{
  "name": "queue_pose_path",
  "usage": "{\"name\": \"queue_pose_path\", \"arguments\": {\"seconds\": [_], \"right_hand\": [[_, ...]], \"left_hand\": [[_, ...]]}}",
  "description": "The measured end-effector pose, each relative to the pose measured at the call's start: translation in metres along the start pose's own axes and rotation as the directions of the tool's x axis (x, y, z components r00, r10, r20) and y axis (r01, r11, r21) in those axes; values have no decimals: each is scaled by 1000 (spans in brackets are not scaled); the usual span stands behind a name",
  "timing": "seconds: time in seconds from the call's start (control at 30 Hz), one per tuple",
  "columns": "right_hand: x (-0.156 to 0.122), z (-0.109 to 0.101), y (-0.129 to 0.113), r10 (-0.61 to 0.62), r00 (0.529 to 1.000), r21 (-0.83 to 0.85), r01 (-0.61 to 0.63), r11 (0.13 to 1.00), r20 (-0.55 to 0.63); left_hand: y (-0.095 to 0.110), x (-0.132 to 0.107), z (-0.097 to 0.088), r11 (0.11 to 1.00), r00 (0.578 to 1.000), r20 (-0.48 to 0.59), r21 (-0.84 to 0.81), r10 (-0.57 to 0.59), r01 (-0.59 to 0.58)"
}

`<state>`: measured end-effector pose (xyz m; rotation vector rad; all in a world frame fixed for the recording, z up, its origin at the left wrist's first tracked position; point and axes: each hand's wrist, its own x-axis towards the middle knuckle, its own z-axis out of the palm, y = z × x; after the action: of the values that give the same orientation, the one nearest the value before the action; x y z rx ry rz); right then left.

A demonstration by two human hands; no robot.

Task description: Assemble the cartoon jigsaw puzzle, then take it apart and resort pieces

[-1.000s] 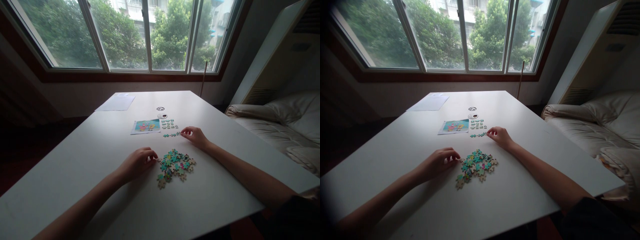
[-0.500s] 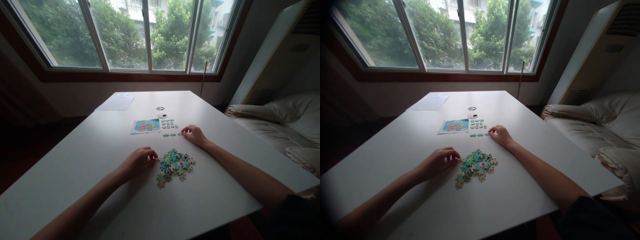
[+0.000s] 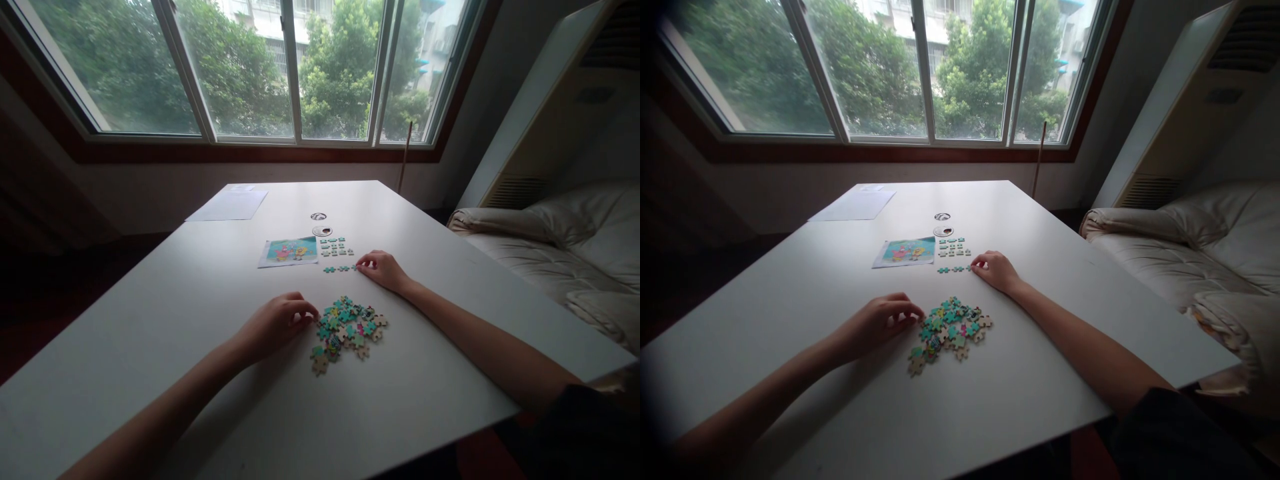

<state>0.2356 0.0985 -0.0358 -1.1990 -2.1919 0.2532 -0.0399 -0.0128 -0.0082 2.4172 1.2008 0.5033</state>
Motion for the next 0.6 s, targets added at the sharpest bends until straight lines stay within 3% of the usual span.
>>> {"name": "queue_pose_path", "arguments": {"seconds": [0.3, 0.6], "right_hand": [[-7, 0, -8, -76, 993, 30, 79, 996, -94], [-20, -8, -37, -233, 967, 38, 238, 971, -101]], "left_hand": [[-3, -4, -2, 997, 999, 24, 80, 22, -23], [-2, -5, -2, 992, 994, 40, 64, 106, -108]]}}
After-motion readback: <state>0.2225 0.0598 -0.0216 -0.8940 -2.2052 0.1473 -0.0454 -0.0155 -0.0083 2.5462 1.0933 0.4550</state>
